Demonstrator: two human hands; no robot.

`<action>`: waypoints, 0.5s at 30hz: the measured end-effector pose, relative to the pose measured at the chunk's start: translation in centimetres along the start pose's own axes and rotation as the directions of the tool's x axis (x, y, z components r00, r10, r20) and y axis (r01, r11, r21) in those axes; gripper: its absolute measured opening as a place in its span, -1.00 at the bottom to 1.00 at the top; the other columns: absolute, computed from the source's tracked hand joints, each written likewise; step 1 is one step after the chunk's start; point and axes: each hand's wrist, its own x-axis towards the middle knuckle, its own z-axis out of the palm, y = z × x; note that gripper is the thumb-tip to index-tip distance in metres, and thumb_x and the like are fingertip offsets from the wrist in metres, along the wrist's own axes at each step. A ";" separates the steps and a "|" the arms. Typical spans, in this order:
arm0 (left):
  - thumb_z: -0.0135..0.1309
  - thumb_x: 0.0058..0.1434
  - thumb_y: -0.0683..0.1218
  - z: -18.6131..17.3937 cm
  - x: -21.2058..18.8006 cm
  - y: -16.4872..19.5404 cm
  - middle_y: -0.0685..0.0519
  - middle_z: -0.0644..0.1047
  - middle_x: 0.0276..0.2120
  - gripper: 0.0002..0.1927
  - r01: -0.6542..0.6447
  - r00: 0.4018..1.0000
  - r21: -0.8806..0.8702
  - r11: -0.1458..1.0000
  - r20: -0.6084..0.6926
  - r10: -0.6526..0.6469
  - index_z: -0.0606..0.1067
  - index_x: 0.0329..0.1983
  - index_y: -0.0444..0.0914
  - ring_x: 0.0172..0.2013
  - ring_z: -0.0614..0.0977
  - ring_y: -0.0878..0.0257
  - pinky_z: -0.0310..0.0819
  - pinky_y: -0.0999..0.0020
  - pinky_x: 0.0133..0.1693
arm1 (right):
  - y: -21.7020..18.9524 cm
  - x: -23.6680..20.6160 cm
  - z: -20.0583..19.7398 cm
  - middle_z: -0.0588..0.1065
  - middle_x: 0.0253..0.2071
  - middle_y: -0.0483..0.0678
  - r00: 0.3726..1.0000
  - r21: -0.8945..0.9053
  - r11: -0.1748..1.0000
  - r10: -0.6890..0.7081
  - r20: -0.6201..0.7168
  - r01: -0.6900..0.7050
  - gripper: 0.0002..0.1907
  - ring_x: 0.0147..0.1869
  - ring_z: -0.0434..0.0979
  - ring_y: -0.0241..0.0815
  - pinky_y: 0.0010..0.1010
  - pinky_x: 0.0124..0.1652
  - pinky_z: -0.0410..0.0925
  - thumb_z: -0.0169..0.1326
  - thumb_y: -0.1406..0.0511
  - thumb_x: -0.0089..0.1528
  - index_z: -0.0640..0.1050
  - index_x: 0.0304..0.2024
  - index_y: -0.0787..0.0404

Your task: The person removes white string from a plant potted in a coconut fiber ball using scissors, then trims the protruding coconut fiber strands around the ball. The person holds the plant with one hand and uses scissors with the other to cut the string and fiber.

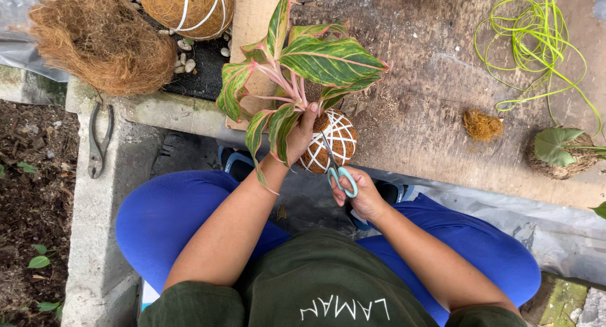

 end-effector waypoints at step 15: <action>-0.17 0.44 0.26 -0.3 -0.3 0.0 -0.04 0.61 -0.30 -0.40 -0.035 0.999 -0.001 0.999 0.014 0.035 0.56 -0.13 -0.36 -0.24 0.57 0.16 0.43 0.16 -0.08 | -1.2 -0.5 2.6 0.33 -0.50 -0.13 0.995 0.244 0.966 0.096 -0.035 -0.085 -0.46 -0.43 0.29 -0.28 -0.44 -0.36 0.27 0.12 -0.08 0.27 0.49 -0.19 0.30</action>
